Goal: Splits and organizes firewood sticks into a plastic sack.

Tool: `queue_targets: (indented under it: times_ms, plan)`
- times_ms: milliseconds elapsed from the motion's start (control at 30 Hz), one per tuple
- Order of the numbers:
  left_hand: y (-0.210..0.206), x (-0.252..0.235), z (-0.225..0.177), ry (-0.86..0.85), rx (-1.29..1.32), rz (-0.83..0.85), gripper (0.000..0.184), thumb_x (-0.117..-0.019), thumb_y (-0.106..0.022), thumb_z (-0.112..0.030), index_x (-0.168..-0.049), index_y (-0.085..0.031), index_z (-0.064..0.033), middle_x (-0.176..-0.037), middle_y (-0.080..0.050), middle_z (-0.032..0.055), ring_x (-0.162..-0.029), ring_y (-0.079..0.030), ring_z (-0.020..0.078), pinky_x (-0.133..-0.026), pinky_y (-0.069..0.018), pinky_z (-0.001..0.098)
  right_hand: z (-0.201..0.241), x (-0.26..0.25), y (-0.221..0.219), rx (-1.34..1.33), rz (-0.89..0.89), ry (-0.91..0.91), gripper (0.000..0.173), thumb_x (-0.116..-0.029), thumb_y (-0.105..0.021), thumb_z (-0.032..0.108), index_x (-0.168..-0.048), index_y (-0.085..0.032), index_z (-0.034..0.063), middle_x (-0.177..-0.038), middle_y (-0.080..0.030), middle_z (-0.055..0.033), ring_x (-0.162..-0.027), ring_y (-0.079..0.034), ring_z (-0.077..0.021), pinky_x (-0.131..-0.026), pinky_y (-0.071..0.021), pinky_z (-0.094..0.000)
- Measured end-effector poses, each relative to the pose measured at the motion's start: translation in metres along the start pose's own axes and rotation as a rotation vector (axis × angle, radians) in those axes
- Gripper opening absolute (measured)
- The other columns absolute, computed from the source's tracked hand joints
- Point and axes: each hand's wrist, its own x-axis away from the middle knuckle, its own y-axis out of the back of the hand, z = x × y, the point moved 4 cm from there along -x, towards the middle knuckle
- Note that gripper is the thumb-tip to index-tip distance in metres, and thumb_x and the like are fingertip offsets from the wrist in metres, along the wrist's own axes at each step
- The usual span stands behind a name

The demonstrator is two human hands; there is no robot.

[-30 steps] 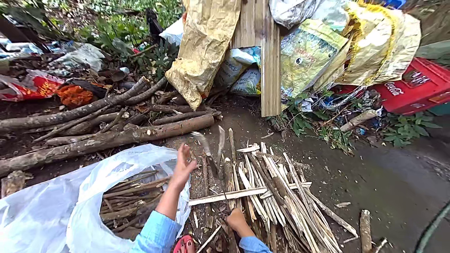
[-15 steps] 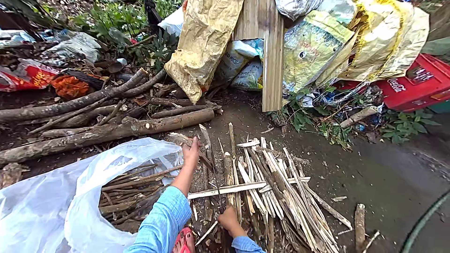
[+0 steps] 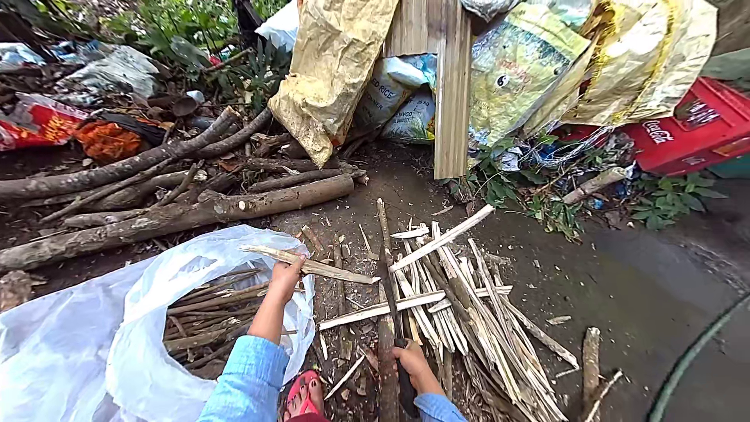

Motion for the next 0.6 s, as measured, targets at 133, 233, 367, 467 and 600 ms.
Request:
queue_targets:
  times_ms: [133,233,367,467,600]
  plan:
    - [0.005,0.011,-0.041,-0.214,-0.161,0.031,0.027,-0.1025,-0.059,-0.006,-0.124,-0.057,0.009,-0.108,-0.065,0.0179,-0.091,-0.067,0.0177,-0.084,-0.0575,0.0363,0.004,-0.002,0.019,0.273,-0.083,0.061,0.036,-0.0861,-0.075,0.003,-0.117,-0.058,-0.0037,-0.078,-0.063,-0.0132,-0.058,-0.06,-0.0209,-0.057,-0.0533,-0.0379]
    - [0.005,0.019,-0.074,-0.334,-0.17,0.025,0.02,-0.1006,-0.062,-0.005,-0.116,-0.06,0.0076,-0.099,-0.066,0.0132,-0.083,-0.066,0.0132,-0.079,-0.0577,0.0328,0.009,0.004,0.029,0.515,-0.133,0.084,0.043,-0.0848,-0.078,0.01,-0.123,-0.063,-0.0042,-0.104,-0.069,-0.024,-0.088,-0.069,-0.0351,-0.084,-0.0547,-0.054]
    - [-0.003,0.009,-0.053,-0.247,0.013,-0.08,0.026,-0.1032,-0.059,-0.007,-0.124,-0.057,0.008,-0.107,-0.064,0.0173,-0.088,-0.065,0.0181,-0.079,-0.0563,0.0363,0.011,0.022,0.022,0.235,-0.128,0.083,0.032,-0.0866,-0.072,-0.001,-0.115,-0.058,-0.0044,-0.076,-0.062,-0.0127,-0.055,-0.059,-0.0196,-0.055,-0.0531,-0.0366]
    - [-0.008,0.016,0.005,-0.065,0.274,-0.199,0.039,-0.1077,-0.053,-0.011,-0.14,-0.045,0.0098,-0.127,-0.059,0.026,-0.104,-0.064,0.0274,-0.089,-0.0553,0.0432,0.01,0.039,0.018,-0.016,-0.089,0.083,0.028,-0.0866,-0.065,-0.009,-0.111,-0.052,-0.0025,-0.064,-0.056,-0.0093,-0.046,-0.055,-0.0171,-0.046,-0.0518,-0.0328]
    - [0.01,0.056,0.106,0.247,0.399,-0.168,0.049,-0.1132,-0.04,-0.02,-0.154,-0.029,0.0059,-0.152,-0.043,0.0286,-0.129,-0.056,0.0348,-0.104,-0.0496,0.0463,0.005,0.05,0.023,-0.075,-0.065,0.074,0.028,-0.0869,-0.064,-0.011,-0.111,-0.052,-0.0032,-0.065,-0.057,-0.0094,-0.046,-0.056,-0.0162,-0.046,-0.0525,-0.0313]
